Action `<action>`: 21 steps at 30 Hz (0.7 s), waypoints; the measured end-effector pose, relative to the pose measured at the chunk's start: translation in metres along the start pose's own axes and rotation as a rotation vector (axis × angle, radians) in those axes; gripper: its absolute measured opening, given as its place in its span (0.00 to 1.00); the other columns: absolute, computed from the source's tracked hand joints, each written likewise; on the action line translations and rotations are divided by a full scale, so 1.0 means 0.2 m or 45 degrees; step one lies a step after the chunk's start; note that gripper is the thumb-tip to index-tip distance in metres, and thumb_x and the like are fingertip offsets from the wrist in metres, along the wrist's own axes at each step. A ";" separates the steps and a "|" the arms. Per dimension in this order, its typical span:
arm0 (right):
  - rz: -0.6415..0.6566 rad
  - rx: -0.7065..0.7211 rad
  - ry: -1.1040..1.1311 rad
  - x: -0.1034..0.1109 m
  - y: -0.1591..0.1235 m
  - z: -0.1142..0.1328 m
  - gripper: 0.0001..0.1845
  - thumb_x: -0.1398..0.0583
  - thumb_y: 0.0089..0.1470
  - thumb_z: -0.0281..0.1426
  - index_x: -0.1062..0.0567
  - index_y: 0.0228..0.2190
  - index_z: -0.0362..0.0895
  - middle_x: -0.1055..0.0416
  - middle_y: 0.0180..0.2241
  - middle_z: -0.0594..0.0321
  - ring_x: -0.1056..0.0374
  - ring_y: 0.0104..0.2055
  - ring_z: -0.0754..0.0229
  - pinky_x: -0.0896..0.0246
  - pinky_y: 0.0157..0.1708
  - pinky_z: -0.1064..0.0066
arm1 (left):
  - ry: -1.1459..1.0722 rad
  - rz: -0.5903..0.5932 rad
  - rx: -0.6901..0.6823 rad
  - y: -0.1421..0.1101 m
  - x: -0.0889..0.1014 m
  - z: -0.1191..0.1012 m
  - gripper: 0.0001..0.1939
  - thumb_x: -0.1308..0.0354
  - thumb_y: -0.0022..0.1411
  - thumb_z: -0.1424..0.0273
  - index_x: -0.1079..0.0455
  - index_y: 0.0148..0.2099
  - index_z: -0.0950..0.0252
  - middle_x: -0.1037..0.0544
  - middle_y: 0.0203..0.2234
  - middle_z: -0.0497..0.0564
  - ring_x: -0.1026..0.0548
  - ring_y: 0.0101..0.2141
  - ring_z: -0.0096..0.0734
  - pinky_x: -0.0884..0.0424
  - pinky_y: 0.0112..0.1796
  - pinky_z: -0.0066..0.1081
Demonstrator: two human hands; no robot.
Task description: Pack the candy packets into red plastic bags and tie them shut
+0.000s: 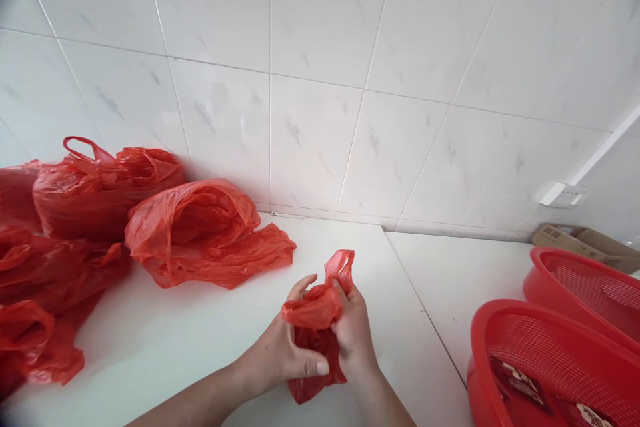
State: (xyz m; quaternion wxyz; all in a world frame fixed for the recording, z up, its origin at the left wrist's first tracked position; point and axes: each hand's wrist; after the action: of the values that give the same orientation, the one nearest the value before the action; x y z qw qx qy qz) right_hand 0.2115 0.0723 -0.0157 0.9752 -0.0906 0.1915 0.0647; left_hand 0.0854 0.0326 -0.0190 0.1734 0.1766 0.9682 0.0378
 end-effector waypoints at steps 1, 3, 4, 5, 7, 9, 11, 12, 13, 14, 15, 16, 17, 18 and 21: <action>-0.016 0.098 -0.092 -0.01 -0.01 -0.01 0.16 0.40 0.51 0.45 0.32 0.26 0.45 0.36 0.20 0.69 0.39 0.22 0.65 0.42 0.24 0.72 | 0.011 -0.043 -0.026 0.00 -0.01 0.00 0.53 0.30 0.44 0.73 0.60 0.64 0.56 0.30 0.49 0.55 0.28 0.46 0.39 0.33 0.45 0.35; -0.026 0.236 -0.293 -0.03 -0.03 -0.01 0.15 0.41 0.53 0.45 0.31 0.30 0.45 0.34 0.23 0.68 0.38 0.25 0.64 0.41 0.26 0.72 | -0.001 -0.169 -0.055 0.01 -0.02 0.01 0.38 0.35 0.53 0.64 0.50 0.61 0.59 0.29 0.49 0.55 0.28 0.47 0.39 0.33 0.46 0.36; -0.015 0.249 -0.378 -0.03 -0.04 -0.01 0.15 0.42 0.54 0.45 0.30 0.31 0.45 0.34 0.23 0.68 0.39 0.24 0.65 0.42 0.25 0.73 | -0.020 -0.240 -0.032 0.01 -0.02 0.01 0.28 0.41 0.58 0.60 0.43 0.57 0.62 0.27 0.46 0.55 0.27 0.45 0.39 0.33 0.45 0.36; 0.024 0.233 -0.433 -0.03 -0.04 -0.01 0.15 0.42 0.54 0.45 0.30 0.31 0.45 0.34 0.22 0.68 0.40 0.22 0.66 0.44 0.23 0.74 | -0.053 -0.304 0.012 0.02 -0.01 0.00 0.21 0.46 0.61 0.57 0.38 0.51 0.64 0.25 0.42 0.55 0.26 0.43 0.39 0.32 0.43 0.36; 0.185 0.173 -0.445 -0.01 -0.04 0.00 0.16 0.43 0.54 0.46 0.30 0.31 0.46 0.35 0.20 0.69 0.46 0.18 0.68 0.50 0.18 0.75 | -0.134 -0.409 0.128 0.03 0.01 -0.01 0.19 0.48 0.61 0.54 0.33 0.41 0.66 0.23 0.34 0.54 0.24 0.37 0.39 0.31 0.38 0.35; 0.396 0.135 -0.386 0.02 -0.03 0.02 0.18 0.46 0.56 0.48 0.30 0.32 0.45 0.34 0.22 0.68 0.49 0.17 0.69 0.51 0.19 0.74 | -0.216 -0.449 0.201 0.04 0.03 -0.02 0.18 0.46 0.59 0.53 0.33 0.36 0.66 0.23 0.29 0.52 0.24 0.33 0.38 0.30 0.35 0.35; 0.548 0.126 -0.319 0.05 -0.02 0.03 0.25 0.51 0.57 0.52 0.28 0.35 0.45 0.33 0.24 0.65 0.47 0.20 0.67 0.48 0.23 0.72 | -0.259 -0.432 0.190 0.04 0.05 -0.04 0.16 0.44 0.59 0.57 0.32 0.35 0.66 0.23 0.27 0.51 0.25 0.32 0.36 0.31 0.35 0.34; 0.579 0.122 -0.312 0.06 -0.02 0.04 0.27 0.53 0.57 0.53 0.26 0.35 0.45 0.34 0.22 0.65 0.46 0.20 0.66 0.47 0.25 0.71 | -0.263 -0.407 0.179 0.04 0.05 -0.05 0.13 0.43 0.58 0.59 0.31 0.35 0.66 0.23 0.27 0.51 0.25 0.32 0.36 0.31 0.35 0.33; 0.592 0.119 -0.333 0.07 -0.02 0.05 0.28 0.53 0.57 0.53 0.25 0.34 0.45 0.37 0.20 0.66 0.46 0.20 0.66 0.46 0.26 0.70 | -0.263 -0.379 0.169 0.04 0.05 -0.06 0.11 0.41 0.57 0.62 0.30 0.36 0.66 0.23 0.27 0.51 0.25 0.31 0.35 0.31 0.35 0.33; 0.594 0.116 -0.371 0.07 -0.02 0.05 0.27 0.51 0.57 0.52 0.25 0.32 0.44 0.39 0.19 0.67 0.46 0.21 0.66 0.46 0.26 0.71 | -0.262 -0.355 0.161 0.04 0.06 -0.06 0.10 0.41 0.56 0.65 0.29 0.36 0.67 0.24 0.27 0.50 0.26 0.30 0.34 0.31 0.35 0.32; 0.592 0.109 -0.408 0.07 -0.02 0.06 0.22 0.47 0.56 0.49 0.25 0.29 0.44 0.39 0.18 0.68 0.46 0.21 0.66 0.46 0.27 0.71 | -0.262 -0.336 0.155 0.04 0.06 -0.07 0.09 0.40 0.56 0.66 0.29 0.37 0.67 0.24 0.26 0.50 0.26 0.29 0.33 0.31 0.35 0.32; 0.594 0.095 -0.436 0.06 -0.02 0.07 0.17 0.42 0.54 0.45 0.26 0.28 0.44 0.39 0.19 0.68 0.44 0.22 0.66 0.45 0.27 0.72 | -0.263 -0.327 0.149 0.04 0.06 -0.07 0.09 0.41 0.56 0.67 0.29 0.37 0.67 0.25 0.26 0.49 0.27 0.28 0.31 0.32 0.34 0.31; 0.594 0.078 -0.450 0.05 -0.02 0.07 0.12 0.39 0.51 0.40 0.28 0.27 0.44 0.37 0.21 0.69 0.43 0.24 0.67 0.45 0.28 0.73 | -0.264 -0.331 0.143 0.04 0.06 -0.07 0.09 0.41 0.57 0.67 0.29 0.37 0.67 0.25 0.26 0.49 0.27 0.28 0.30 0.32 0.34 0.30; 0.581 0.067 -0.453 0.03 -0.02 0.08 0.09 0.37 0.49 0.36 0.30 0.28 0.45 0.36 0.24 0.69 0.41 0.26 0.66 0.44 0.29 0.73 | -0.267 -0.343 0.137 0.04 0.06 -0.07 0.09 0.42 0.57 0.66 0.29 0.38 0.66 0.25 0.26 0.49 0.27 0.28 0.30 0.32 0.34 0.30; 0.418 0.109 -0.526 0.01 -0.03 0.08 0.14 0.37 0.47 0.30 0.34 0.36 0.49 0.35 0.29 0.71 0.40 0.28 0.66 0.43 0.28 0.74 | -0.281 -0.328 0.132 0.03 0.07 -0.07 0.10 0.42 0.58 0.66 0.31 0.42 0.64 0.24 0.32 0.51 0.25 0.33 0.33 0.32 0.37 0.32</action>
State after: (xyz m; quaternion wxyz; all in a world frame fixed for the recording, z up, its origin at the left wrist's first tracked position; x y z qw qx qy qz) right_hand 0.2189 0.0702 -0.0015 0.9729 -0.0019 0.0031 0.2311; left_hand 0.0714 0.0436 -0.0096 0.2726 0.0629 0.9585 -0.0542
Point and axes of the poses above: each hand's wrist, its own y-axis towards the middle knuckle, its own x-axis out of the back of the hand, z = x × y
